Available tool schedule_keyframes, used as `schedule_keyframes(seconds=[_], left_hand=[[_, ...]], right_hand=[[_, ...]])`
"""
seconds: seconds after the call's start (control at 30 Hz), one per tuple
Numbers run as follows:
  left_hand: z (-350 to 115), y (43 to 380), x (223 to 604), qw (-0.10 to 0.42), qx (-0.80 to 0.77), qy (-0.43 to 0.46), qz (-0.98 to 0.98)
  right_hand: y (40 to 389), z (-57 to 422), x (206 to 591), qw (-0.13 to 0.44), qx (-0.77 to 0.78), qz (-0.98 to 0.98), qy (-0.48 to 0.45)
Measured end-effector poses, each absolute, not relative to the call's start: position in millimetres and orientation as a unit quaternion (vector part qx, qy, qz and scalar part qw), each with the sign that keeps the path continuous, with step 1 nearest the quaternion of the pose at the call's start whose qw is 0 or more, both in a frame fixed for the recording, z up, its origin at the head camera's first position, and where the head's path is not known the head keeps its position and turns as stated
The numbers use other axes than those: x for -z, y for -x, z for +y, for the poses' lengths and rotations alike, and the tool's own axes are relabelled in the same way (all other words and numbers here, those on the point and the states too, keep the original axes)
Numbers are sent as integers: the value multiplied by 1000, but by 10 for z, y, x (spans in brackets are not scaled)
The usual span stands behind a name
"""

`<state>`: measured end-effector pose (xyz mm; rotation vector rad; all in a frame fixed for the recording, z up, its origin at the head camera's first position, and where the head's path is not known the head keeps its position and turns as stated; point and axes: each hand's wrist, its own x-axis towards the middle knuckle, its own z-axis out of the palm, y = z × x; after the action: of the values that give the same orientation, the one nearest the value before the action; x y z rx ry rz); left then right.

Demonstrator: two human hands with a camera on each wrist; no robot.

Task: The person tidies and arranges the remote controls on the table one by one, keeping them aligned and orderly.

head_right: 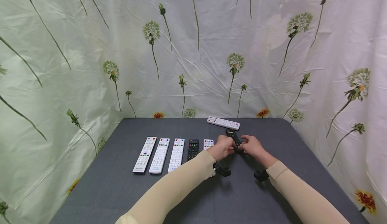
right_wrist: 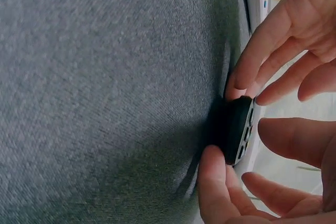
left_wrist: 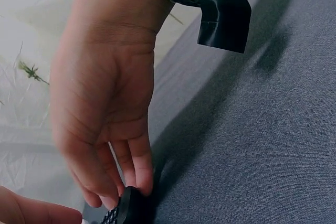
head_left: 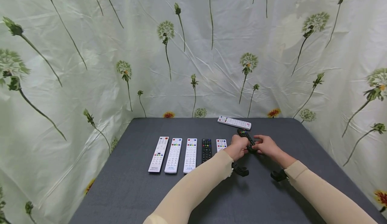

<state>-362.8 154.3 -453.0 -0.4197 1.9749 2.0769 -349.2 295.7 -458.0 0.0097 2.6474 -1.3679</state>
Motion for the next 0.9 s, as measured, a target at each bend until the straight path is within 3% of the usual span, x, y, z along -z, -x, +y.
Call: schedule_keyframes(seconds=[0.33, 0.9], left_hand=[[1555, 3676, 4599, 84, -683, 159, 708], [1510, 3590, 4547, 22, -661, 117, 741]], right_hand=[[3531, 3003, 4628, 109, 527, 843, -20], [3471, 2935, 4500, 98, 532, 841, -12]])
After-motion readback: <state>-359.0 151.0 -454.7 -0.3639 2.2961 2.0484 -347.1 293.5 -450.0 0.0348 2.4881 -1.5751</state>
